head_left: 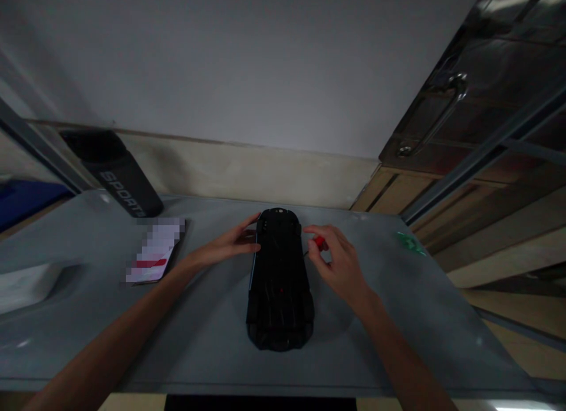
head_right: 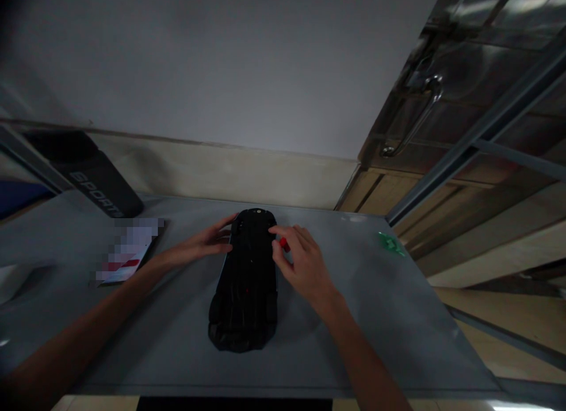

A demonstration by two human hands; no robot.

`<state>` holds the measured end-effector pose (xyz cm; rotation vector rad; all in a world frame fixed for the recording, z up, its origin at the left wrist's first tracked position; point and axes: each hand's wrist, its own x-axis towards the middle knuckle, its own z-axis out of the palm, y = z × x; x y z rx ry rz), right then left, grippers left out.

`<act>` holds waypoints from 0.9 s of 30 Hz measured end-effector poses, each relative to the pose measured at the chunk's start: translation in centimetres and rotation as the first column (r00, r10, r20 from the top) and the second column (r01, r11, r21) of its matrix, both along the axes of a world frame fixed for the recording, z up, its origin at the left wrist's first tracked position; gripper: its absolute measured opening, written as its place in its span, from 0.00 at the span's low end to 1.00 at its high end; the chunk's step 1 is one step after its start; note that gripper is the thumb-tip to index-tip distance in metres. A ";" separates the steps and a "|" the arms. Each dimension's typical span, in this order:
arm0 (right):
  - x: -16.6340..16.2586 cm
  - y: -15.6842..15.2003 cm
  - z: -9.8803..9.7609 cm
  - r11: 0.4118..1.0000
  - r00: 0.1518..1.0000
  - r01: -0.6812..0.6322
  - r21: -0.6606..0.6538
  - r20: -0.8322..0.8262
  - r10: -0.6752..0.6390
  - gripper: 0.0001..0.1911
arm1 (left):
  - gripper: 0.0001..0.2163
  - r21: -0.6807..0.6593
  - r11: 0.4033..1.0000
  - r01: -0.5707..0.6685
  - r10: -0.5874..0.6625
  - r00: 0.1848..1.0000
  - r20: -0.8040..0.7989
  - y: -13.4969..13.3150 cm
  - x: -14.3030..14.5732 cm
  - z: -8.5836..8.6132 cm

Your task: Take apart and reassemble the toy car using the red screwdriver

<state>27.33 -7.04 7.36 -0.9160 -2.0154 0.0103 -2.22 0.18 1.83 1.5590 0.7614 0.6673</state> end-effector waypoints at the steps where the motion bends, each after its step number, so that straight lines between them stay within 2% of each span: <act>1: 0.0 -0.1 0.1 1.000 1.000 -0.010 0.001 0.006 0.010 0.15 | 0.45 0.002 1.000 -0.010 0.010 1.000 -0.007 -0.1 0.0 0.1; 6: 0.0 -0.1 0.2 1.000 1.000 -0.019 0.014 0.023 0.019 0.18 | 0.34 0.120 0.983 -0.139 0.146 0.987 -0.058 -0.4 0.0 0.6; 10: 0.0 0.0 0.1 1.000 1.000 -0.015 0.004 0.010 0.015 0.17 | 0.27 0.222 0.931 -0.290 0.307 0.950 -0.048 0.3 -0.2 0.4; 13: 0.0 0.0 0.0 1.000 1.000 -0.015 -0.008 0.004 0.015 0.17 | 0.24 0.294 0.893 -0.340 0.365 0.930 -0.036 1.0 -0.5 0.3; 16: 0.0 0.1 -0.3 1.000 1.000 0.002 -0.002 -0.002 -0.002 0.17 | 0.17 0.361 0.869 -0.339 0.382 0.923 -0.054 1.1 -0.5 0.3; 19: 0.1 0.2 -0.6 1.000 1.000 0.028 0.000 -0.006 -0.028 0.15 | 0.16 0.394 0.861 -0.321 0.383 0.919 -0.090 0.6 0.0 0.2; 22: 0.1 0.2 -0.6 0.999 1.000 0.028 -0.014 -0.003 -0.029 0.13 | 0.16 0.356 0.879 -0.318 0.379 0.918 -0.116 -0.3 0.8 0.3; 27: 0.0 0.0 0.0 1.000 1.000 0.001 -0.009 0.010 -0.001 0.18 | 0.21 0.288 0.914 -0.286 0.319 0.945 -0.073 -1.5 1.7 1.4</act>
